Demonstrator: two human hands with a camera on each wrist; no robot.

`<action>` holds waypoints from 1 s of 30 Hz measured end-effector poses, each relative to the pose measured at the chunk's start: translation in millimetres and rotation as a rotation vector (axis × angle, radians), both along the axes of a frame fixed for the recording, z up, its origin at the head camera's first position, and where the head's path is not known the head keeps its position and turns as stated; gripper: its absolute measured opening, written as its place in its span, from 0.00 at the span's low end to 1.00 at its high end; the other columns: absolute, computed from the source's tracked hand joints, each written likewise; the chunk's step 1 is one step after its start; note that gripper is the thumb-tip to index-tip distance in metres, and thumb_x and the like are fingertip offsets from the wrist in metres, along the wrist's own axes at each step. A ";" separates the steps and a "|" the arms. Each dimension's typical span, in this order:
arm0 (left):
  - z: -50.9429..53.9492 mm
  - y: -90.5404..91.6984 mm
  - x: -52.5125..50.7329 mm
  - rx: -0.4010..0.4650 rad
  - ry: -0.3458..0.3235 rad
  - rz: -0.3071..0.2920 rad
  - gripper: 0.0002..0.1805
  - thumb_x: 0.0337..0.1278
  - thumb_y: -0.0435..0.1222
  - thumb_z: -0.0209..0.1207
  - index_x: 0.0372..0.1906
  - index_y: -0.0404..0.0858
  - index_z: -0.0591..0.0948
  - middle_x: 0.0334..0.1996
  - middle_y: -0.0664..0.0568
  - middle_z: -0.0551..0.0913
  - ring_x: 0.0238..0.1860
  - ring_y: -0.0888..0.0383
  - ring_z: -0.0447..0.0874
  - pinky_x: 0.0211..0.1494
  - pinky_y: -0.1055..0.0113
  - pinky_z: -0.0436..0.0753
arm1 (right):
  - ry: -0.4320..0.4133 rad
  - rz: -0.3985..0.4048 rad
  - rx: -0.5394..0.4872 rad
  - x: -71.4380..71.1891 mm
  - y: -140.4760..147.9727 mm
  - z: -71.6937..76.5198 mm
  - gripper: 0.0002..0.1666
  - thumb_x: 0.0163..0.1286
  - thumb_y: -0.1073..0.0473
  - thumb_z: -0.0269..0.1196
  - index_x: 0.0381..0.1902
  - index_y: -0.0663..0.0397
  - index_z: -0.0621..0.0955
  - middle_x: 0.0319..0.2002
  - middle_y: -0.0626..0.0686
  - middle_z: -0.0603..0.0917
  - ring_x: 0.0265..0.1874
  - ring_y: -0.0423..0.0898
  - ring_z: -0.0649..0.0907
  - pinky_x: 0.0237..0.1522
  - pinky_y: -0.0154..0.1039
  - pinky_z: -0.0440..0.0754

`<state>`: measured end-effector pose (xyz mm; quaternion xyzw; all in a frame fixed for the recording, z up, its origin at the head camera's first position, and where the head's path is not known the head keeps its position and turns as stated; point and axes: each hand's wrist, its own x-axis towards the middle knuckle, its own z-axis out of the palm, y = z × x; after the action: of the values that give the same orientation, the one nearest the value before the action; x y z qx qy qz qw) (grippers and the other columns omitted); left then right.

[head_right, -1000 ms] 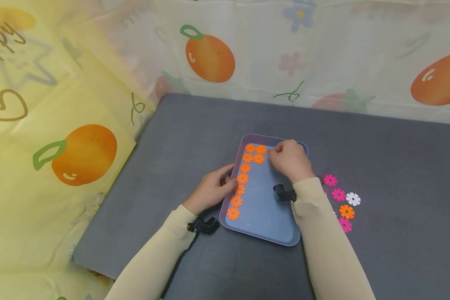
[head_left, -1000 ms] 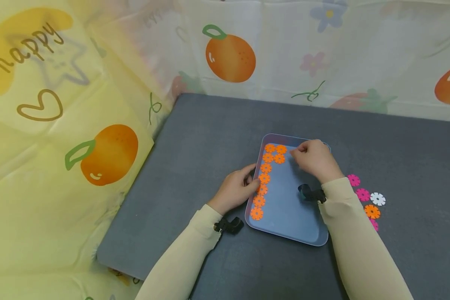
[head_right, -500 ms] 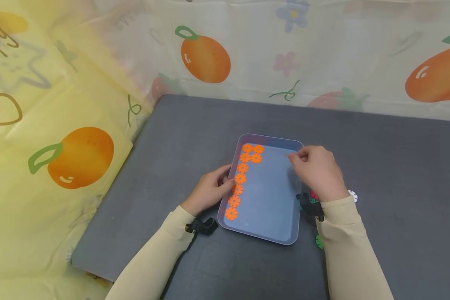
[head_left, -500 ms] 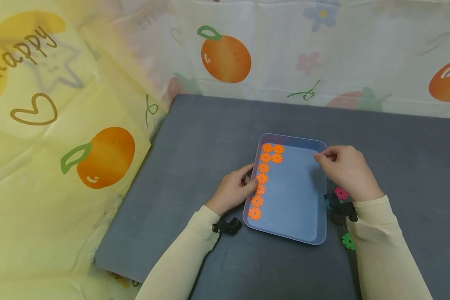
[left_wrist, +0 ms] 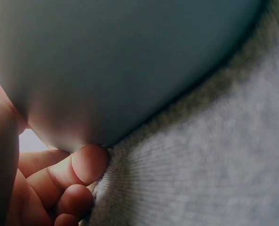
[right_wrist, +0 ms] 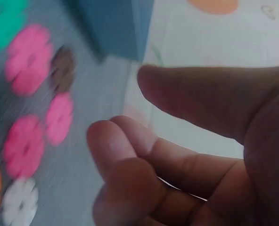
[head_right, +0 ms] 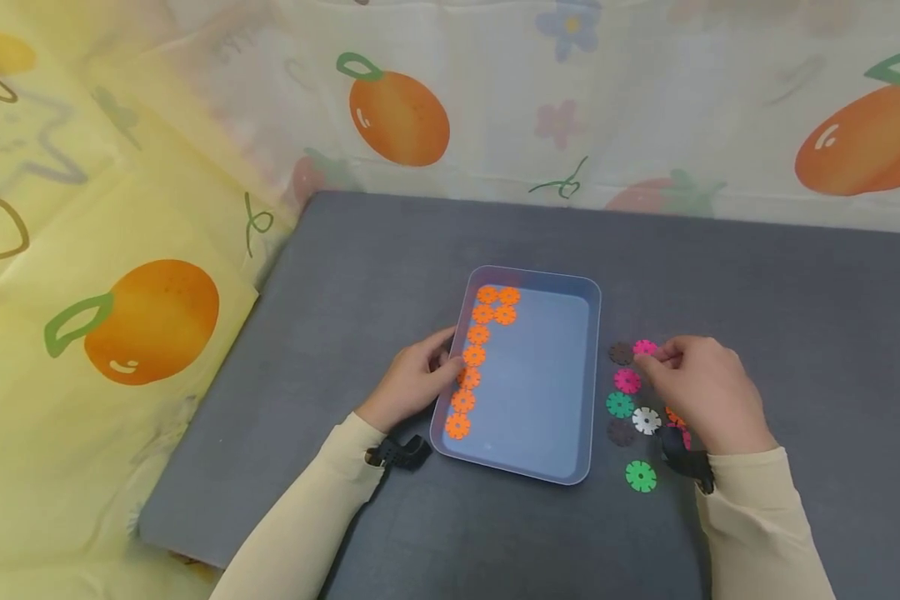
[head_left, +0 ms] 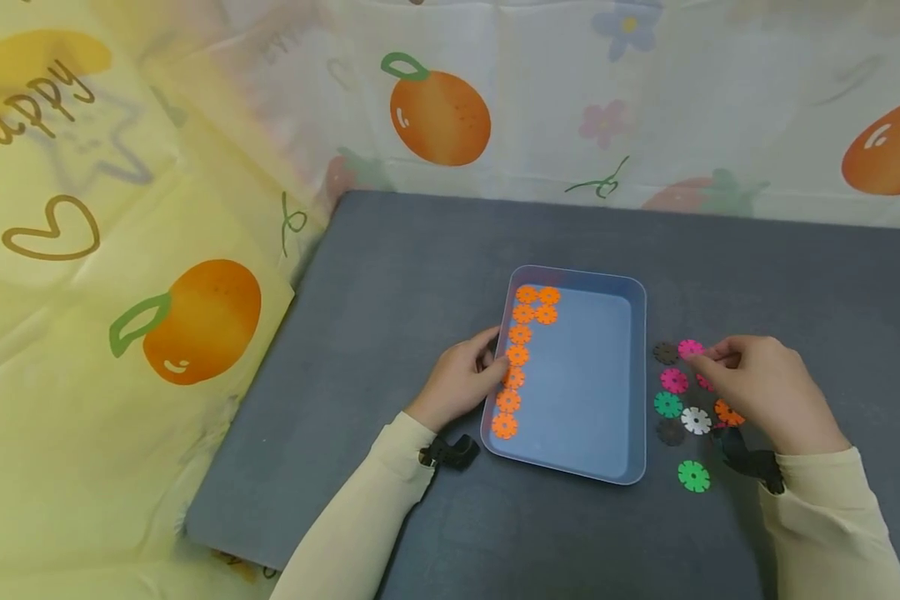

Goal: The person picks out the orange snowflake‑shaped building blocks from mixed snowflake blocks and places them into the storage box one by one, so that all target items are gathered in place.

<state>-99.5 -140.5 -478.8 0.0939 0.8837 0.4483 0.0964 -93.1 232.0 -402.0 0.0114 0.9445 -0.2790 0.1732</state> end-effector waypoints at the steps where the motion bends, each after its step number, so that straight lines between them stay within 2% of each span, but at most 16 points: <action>1: 0.7 0.1 -0.4 0.002 -0.002 0.001 0.30 0.72 0.45 0.56 0.75 0.42 0.74 0.27 0.57 0.81 0.24 0.58 0.76 0.34 0.65 0.76 | -0.007 -0.002 0.012 2.2 4.7 -1.4 0.30 0.77 0.40 0.60 0.48 0.66 0.84 0.33 0.54 0.88 0.29 0.48 0.82 0.28 0.41 0.76; 7: 1.5 1.0 -4.0 0.004 0.009 -0.009 0.30 0.71 0.45 0.56 0.75 0.43 0.74 0.27 0.57 0.81 0.24 0.58 0.77 0.34 0.65 0.76 | -0.054 -0.049 0.087 16.9 28.2 -13.4 0.29 0.73 0.38 0.65 0.41 0.63 0.84 0.30 0.50 0.86 0.31 0.50 0.81 0.27 0.41 0.73; 13: -1.7 -0.6 -4.1 0.005 0.012 -0.004 0.30 0.70 0.44 0.57 0.74 0.41 0.75 0.27 0.56 0.80 0.24 0.58 0.75 0.34 0.65 0.75 | -0.148 -0.105 0.104 25.6 39.2 -25.6 0.33 0.68 0.32 0.67 0.44 0.59 0.85 0.37 0.56 0.87 0.38 0.55 0.83 0.26 0.45 0.75; 21: -2.3 -0.5 -5.7 0.008 0.012 -0.012 0.31 0.70 0.46 0.57 0.74 0.41 0.75 0.26 0.57 0.80 0.24 0.59 0.76 0.33 0.65 0.75 | -0.101 -0.152 0.074 28.1 38.3 -32.9 0.29 0.68 0.38 0.70 0.43 0.62 0.84 0.31 0.52 0.85 0.32 0.51 0.80 0.25 0.43 0.73; 30: -2.2 -0.7 -3.7 -0.020 0.026 -0.009 0.29 0.70 0.44 0.57 0.73 0.41 0.76 0.26 0.57 0.79 0.23 0.59 0.74 0.32 0.66 0.74 | -0.079 -0.182 0.050 32.1 36.0 -35.1 0.29 0.67 0.40 0.70 0.41 0.64 0.84 0.28 0.52 0.84 0.29 0.49 0.78 0.26 0.42 0.73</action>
<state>-103.2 -141.2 -481.1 0.1027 0.8889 0.4376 0.0882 -61.0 268.0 -437.1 0.1126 0.9386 -0.2694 0.1838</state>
